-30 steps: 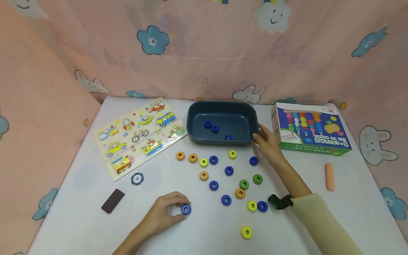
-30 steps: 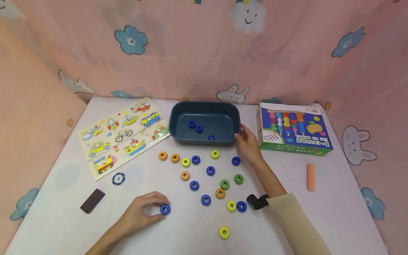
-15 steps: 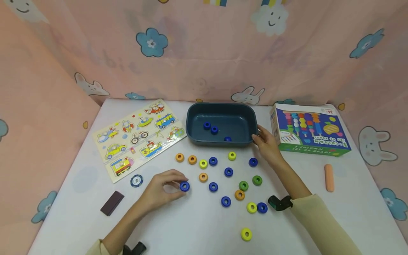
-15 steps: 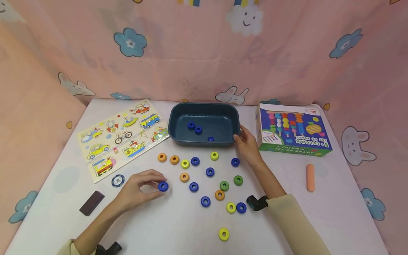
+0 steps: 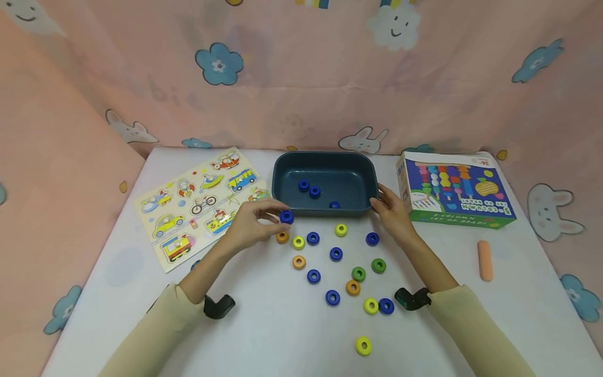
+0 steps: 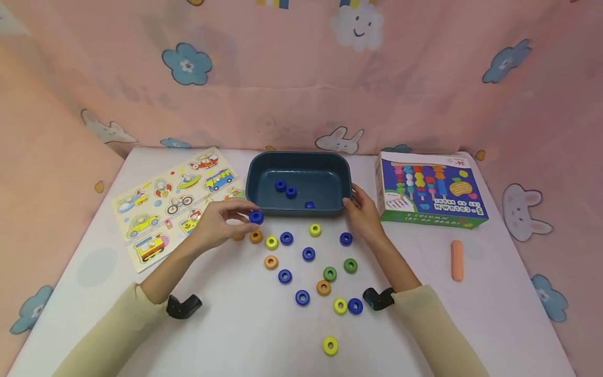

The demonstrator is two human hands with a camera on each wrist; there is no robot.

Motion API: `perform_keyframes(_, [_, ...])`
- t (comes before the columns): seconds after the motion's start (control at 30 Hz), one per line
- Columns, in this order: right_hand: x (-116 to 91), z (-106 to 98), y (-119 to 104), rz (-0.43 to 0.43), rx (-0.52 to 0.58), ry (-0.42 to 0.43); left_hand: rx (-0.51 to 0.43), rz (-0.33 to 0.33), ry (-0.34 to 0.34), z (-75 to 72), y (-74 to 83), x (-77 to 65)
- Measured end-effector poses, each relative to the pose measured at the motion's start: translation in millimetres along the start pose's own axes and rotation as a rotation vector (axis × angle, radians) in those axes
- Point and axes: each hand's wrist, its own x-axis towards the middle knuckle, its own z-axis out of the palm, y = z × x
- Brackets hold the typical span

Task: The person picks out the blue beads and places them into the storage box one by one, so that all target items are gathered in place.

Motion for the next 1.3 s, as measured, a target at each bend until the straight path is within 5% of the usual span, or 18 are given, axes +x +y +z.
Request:
perform_keyframes(0.3, [1.8, 1.0, 0.3, -0.006, -0.002, -0.001, 0.079, -0.081, 0.099, 4.9, -34.1, 57.4])
perform_keyframes(0.53, [1.6, 1.8, 0.8, -0.012, 0.022, -0.009, 0.123, -0.057, 0.143, 9.3, -35.7, 70.6])
perform_keyframes(0.73, [1.2, 0.0, 0.0, -0.026, 0.009, -0.011, 0.12, -0.041, 0.163, 10.7, -33.7, 66.5])
perform_keyframes(1.03, [0.6, -3.3, -3.6, -0.039, -0.005, 0.002, 0.021, 0.021, 0.096, 23.8, 4.0, 38.3])
perform_keyframes(1.3, [0.4, -1.2, -2.6, -0.013, 0.001, -0.002, 0.048, 0.054, -0.031, 46.9, -30.9, 5.5])
